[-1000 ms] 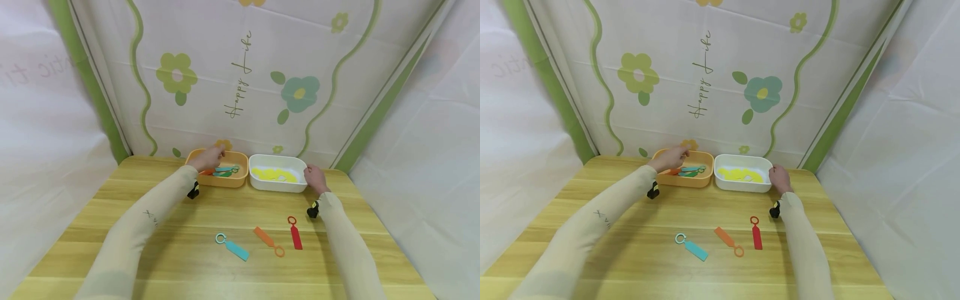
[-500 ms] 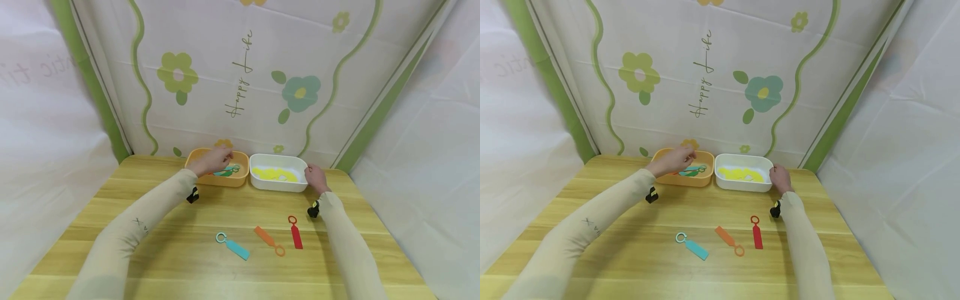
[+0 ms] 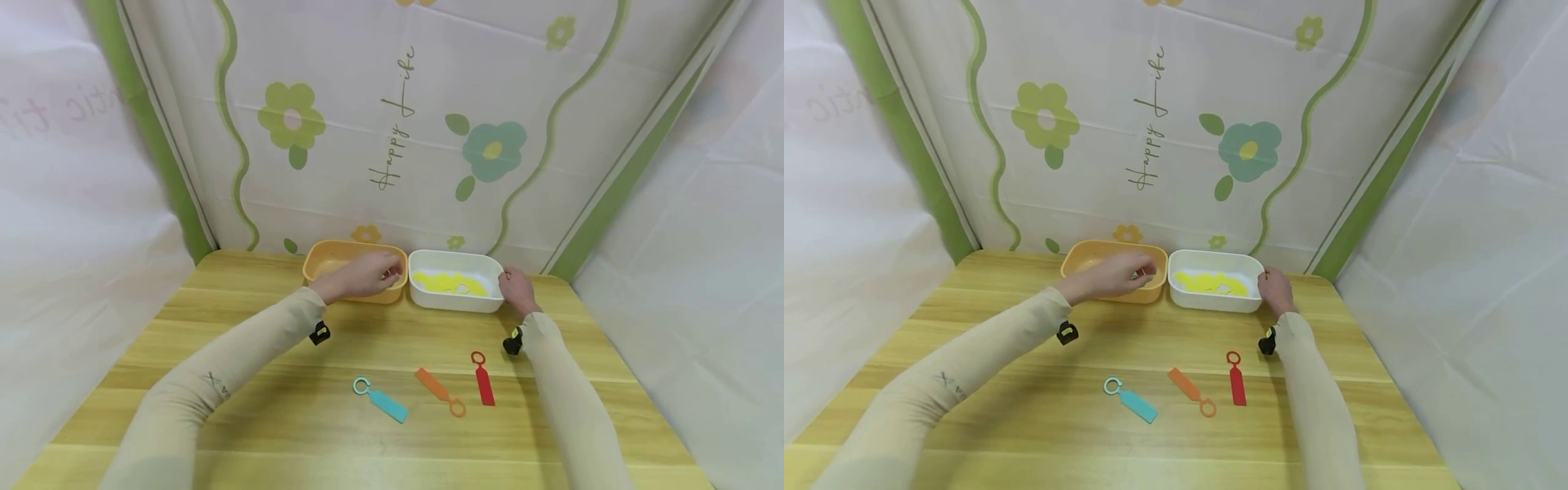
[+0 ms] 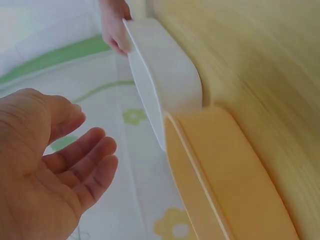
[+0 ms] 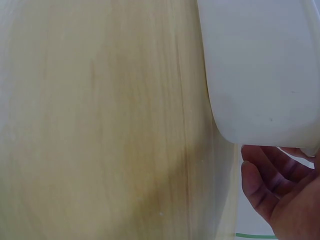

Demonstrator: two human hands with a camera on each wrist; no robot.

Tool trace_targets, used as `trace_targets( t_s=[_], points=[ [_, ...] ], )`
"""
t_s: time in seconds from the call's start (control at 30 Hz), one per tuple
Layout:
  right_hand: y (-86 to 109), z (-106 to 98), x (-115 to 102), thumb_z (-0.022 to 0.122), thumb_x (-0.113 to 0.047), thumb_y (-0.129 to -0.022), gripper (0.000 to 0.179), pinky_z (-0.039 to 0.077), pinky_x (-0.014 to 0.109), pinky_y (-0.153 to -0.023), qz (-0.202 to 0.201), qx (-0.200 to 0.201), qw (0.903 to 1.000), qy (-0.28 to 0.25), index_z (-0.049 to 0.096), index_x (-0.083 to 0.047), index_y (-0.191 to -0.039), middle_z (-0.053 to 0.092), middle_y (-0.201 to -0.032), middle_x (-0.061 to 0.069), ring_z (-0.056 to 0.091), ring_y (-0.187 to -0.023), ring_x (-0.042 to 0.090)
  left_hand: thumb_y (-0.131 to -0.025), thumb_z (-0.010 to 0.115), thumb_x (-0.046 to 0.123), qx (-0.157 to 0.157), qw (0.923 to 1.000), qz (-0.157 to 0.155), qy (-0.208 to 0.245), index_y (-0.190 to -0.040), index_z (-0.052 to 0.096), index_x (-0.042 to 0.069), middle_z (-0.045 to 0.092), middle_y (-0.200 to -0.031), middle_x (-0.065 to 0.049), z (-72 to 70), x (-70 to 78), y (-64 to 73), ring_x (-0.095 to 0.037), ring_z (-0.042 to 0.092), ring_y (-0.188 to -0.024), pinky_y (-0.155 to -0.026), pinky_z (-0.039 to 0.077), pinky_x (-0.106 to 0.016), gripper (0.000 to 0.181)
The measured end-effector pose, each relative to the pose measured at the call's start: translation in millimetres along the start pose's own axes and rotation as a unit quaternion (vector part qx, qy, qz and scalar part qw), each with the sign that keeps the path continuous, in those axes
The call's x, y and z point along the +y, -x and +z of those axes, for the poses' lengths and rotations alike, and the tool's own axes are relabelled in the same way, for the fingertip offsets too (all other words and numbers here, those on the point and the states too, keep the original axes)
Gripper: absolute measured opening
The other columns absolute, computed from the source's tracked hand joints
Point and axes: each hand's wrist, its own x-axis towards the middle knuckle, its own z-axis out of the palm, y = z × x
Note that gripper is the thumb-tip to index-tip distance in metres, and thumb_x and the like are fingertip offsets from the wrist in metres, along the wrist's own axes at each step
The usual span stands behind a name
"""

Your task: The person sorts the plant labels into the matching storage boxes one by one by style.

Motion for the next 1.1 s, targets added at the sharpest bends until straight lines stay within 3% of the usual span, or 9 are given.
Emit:
trace_targets(
  t_s=[0.13, 0.33, 0.53, 0.7, 1.1],
  points=[
    [1.2, 0, -2, 0.031, -0.023, -0.103, 0.051, 0.039, 0.056, -0.107, 0.002, 0.002, 1.0, -0.006, 0.044, 0.008, -0.14, 0.048, -0.141, 0.031, 0.046, -0.128, 0.046, -0.096, 0.059, 0.012, -0.014, 0.9997, 0.02, 0.002, -0.105, 0.066, 0.006, 0.067, -0.102, -0.007, 6.2, 13.9, 6.5, -0.02, 0.066, -0.094, -0.083, 0.055, -0.031, 0.013],
    [1.6, 2, -5, 0.032, -0.021, -0.102, 0.049, 0.04, 0.056, -0.106, 0.001, 0.008, 0.9999, -0.012, 0.046, 0.008, -0.139, 0.05, -0.14, 0.031, 0.049, -0.126, 0.046, -0.098, 0.06, 0.019, -0.061, 0.9974, 0.037, 0.01, -0.108, 0.065, 0.009, 0.066, -0.104, -0.007, 19.7, 30.2, 22.3, -0.022, 0.066, -0.095, -0.08, 0.054, -0.029, 0.015],
    [-1.1, 2, 0, 0.031, -0.022, -0.103, 0.049, 0.039, 0.056, -0.107, -0.003, 0.014, 0.9999, 0.009, 0.047, 0.008, -0.138, 0.05, -0.139, 0.031, 0.048, -0.127, 0.047, -0.099, 0.059, 0.022, -0.115, 0.991, 0.065, 0.02, -0.111, 0.064, 0.008, 0.066, -0.108, -0.004, 39.7, 39.8, 39.1, -0.02, 0.065, -0.101, -0.086, 0.053, -0.029, 0.019],
    [-1.6, 2, 2, 0.031, -0.022, -0.102, 0.05, 0.038, 0.057, -0.108, -0.01, 0.011, 0.9997, 0.018, 0.047, 0.008, -0.139, 0.05, -0.139, 0.031, 0.047, -0.128, 0.047, -0.099, 0.058, 0.027, -0.151, 0.9859, 0.07, 0.019, -0.113, 0.064, 0.011, 0.066, -0.109, 0.0, 55.8, 48.5, 53.5, -0.016, 0.064, -0.102, -0.087, 0.052, -0.023, 0.022],
    [0.0, 1, 3, 0.033, -0.022, -0.102, 0.049, 0.04, 0.056, -0.105, -0.006, 0.018, 0.9998, 0.008, 0.049, 0.007, -0.137, 0.052, -0.137, 0.03, 0.05, -0.125, 0.046, -0.094, 0.067, 0.033, -0.215, 0.9715, 0.098, -0.02, -0.106, 0.065, 0.016, 0.064, -0.097, 0.001, 77.9, 83.6, 73.8, -0.003, 0.054, -0.082, -0.072, 0.045, -0.013, 0.021]
  ],
)
